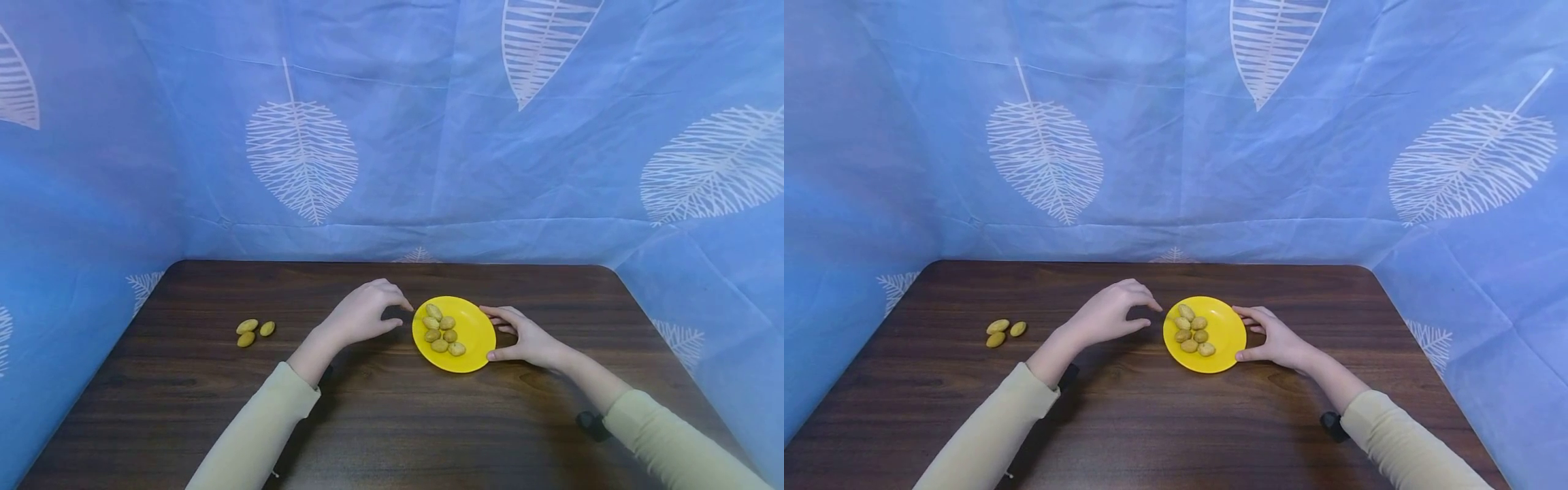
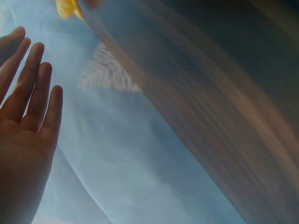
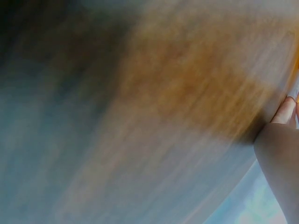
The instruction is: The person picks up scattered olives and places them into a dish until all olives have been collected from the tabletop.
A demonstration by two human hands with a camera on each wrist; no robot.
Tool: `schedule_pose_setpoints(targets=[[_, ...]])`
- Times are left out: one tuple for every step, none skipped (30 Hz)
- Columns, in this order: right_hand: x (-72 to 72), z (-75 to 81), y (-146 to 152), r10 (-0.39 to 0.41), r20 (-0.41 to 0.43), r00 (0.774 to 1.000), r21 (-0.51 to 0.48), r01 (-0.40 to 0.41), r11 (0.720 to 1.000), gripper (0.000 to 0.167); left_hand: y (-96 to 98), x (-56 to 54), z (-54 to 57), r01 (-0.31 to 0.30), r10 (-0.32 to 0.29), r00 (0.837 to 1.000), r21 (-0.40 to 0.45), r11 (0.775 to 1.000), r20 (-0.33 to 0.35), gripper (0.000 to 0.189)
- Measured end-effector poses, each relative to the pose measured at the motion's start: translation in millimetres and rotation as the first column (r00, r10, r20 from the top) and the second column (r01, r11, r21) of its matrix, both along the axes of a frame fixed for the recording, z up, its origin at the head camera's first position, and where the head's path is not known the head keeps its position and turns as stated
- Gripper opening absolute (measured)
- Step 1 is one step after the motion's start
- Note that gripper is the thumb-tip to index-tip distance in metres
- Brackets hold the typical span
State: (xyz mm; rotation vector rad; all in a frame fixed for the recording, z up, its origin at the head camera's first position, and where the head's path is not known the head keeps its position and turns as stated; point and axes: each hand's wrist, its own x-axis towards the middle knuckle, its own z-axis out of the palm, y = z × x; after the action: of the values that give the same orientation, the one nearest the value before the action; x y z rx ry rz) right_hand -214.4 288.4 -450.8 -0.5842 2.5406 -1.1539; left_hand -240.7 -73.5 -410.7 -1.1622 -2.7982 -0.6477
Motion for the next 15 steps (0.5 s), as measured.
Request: schedule_pose_setpoints(targets=[[0.2, 0.2, 0, -0.001, 0.003, 1.000, 0.000, 0.001, 1.000, 0.088, -4.4, 0.6, 0.2, -0.013, 0.013, 1.000, 0.004, 1.000, 0.004, 0.027], [0.5, 0.4, 0, -0.002, 0.005, 1.000, -0.001, 0.002, 1.000, 0.088, -8.8, 1.3, 0.3, -0.026, 0.025, 1.000, 0.007, 1.000, 0.007, 0.027], [0.8, 0.5, 0, -0.003, 0.006, 1.000, -0.001, 0.003, 1.000, 0.088, -13.1, 1.9, 0.7, -0.038, 0.038, 0.999, 0.011, 0.999, 0.008, 0.027], [1.0, 0.7, 0, -0.003, 0.009, 1.000, -0.002, 0.003, 1.000, 0.088, -17.4, 2.5, 0.9, -0.050, 0.050, 0.999, 0.016, 0.999, 0.011, 0.027], [1.1, 0.8, 0, -0.004, 0.009, 1.000, -0.003, 0.004, 1.000, 0.088, -21.7, 3.3, 1.4, -0.064, 0.064, 0.998, 0.015, 0.998, 0.011, 0.027], [1.1, 0.8, 0, -0.005, 0.009, 1.000, -0.003, 0.005, 1.000, 0.088, -25.8, 4.0, 2.1, -0.074, 0.074, 0.997, 0.019, 0.997, 0.014, 0.027], [1.1, 0.9, 0, -0.006, 0.010, 1.000, -0.004, 0.006, 1.000, 0.088, -29.7, 4.6, 2.8, -0.084, 0.083, 0.996, 0.021, 0.996, 0.016, 0.027], [1.0, 0.7, 0, -0.005, 0.009, 1.000, -0.003, 0.005, 1.000, 0.088, -33.7, 5.0, 3.2, -0.094, 0.093, 0.995, 0.021, 0.995, 0.018, 0.028], [0.8, 0.5, 0, -0.005, 0.009, 1.000, -0.002, 0.005, 1.000, 0.088, -37.7, 5.5, 3.9, -0.103, 0.102, 0.995, 0.019, 0.995, 0.016, 0.028], [0.6, 0.3, 0, -0.005, 0.008, 1.000, -0.001, 0.005, 1.000, 0.088, -41.8, 6.1, 4.6, -0.111, 0.110, 0.994, 0.018, 0.994, 0.015, 0.028], [0.4, 0.1, 0, -0.005, 0.007, 1.000, 0.000, 0.005, 1.000, 0.087, -46.0, 6.6, 5.1, -0.116, 0.116, 0.993, 0.017, 0.993, 0.010, 0.028], [0.3, -0.1, 0, -0.004, 0.005, 1.000, 0.002, 0.004, 1.000, 0.087, -50.0, 7.0, 5.7, -0.123, 0.122, 0.992, 0.017, 0.992, 0.008, 0.028], [0.1, -0.2, 0, -0.003, 0.004, 1.000, 0.003, 0.003, 1.000, 0.087, -54.4, 7.2, 5.7, -0.127, 0.127, 0.992, 0.016, 0.992, 0.003, 0.028], [0.0, -0.2, 0, -0.003, 0.003, 1.000, 0.004, 0.003, 1.000, 0.087, -58.9, 7.3, 5.4, -0.132, 0.132, 0.991, 0.014, 0.991, -0.002, 0.028], [0.0, -0.1, 0, -0.003, 0.002, 1.000, 0.005, 0.003, 1.000, 0.087, -63.4, 7.6, 5.3, -0.135, 0.135, 0.991, 0.014, 0.991, -0.008, 0.027]])
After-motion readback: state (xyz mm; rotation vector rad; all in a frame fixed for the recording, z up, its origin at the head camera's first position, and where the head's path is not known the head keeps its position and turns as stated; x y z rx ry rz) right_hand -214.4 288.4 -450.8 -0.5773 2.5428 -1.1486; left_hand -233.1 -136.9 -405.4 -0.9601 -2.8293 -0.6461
